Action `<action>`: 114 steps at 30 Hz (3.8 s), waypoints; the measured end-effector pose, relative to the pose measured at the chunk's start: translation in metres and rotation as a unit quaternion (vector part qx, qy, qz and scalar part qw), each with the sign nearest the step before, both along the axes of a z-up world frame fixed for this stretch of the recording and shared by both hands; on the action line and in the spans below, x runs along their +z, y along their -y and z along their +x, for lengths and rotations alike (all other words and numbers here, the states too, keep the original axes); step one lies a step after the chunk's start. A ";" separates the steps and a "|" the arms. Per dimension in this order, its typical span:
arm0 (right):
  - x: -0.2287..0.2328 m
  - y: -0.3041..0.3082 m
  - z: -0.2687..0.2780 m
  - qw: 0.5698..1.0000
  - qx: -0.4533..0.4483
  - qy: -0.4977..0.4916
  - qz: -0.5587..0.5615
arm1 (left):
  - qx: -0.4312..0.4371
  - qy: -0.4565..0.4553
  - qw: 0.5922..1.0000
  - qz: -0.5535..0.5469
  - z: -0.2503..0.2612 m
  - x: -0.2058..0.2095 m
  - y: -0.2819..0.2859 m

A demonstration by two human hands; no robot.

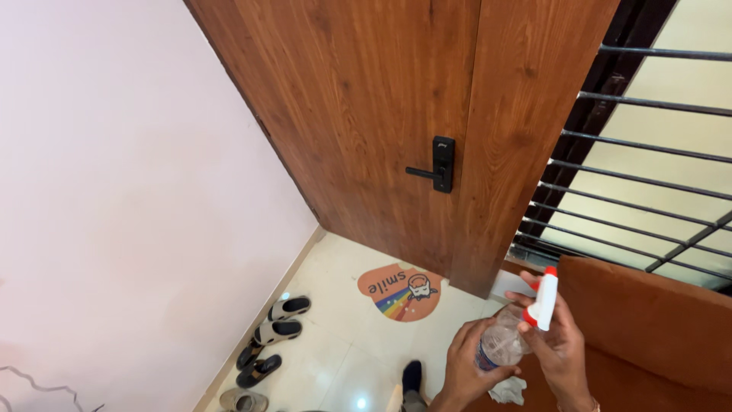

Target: The person wipes a wooden door with a cloth, then sprays a liquid from a spray bottle onto the cloth and continues wiping the door surface in circular motions. The person repeats spraying and wiping across different areas of the door.

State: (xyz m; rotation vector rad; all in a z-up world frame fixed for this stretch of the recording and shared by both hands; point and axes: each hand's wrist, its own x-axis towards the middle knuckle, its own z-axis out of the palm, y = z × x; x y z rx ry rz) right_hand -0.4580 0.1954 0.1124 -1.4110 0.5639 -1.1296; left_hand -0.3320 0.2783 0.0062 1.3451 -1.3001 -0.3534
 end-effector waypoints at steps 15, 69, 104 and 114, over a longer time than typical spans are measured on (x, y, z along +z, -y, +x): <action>0.010 0.126 0.131 0.992 -0.107 0.062 -0.039 | -0.095 0.012 0.995 -0.040 0.152 0.047 0.152; -0.016 0.184 0.181 0.995 -0.089 -0.041 -0.013 | -0.124 -0.050 0.989 0.062 0.197 0.020 0.205; -0.069 0.121 0.085 0.980 -0.105 -0.171 0.009 | -0.181 0.008 0.983 -0.009 0.154 0.029 0.167; -0.089 0.086 0.077 0.935 -0.241 -0.255 -0.046 | -0.248 0.031 0.968 0.031 0.152 0.021 0.157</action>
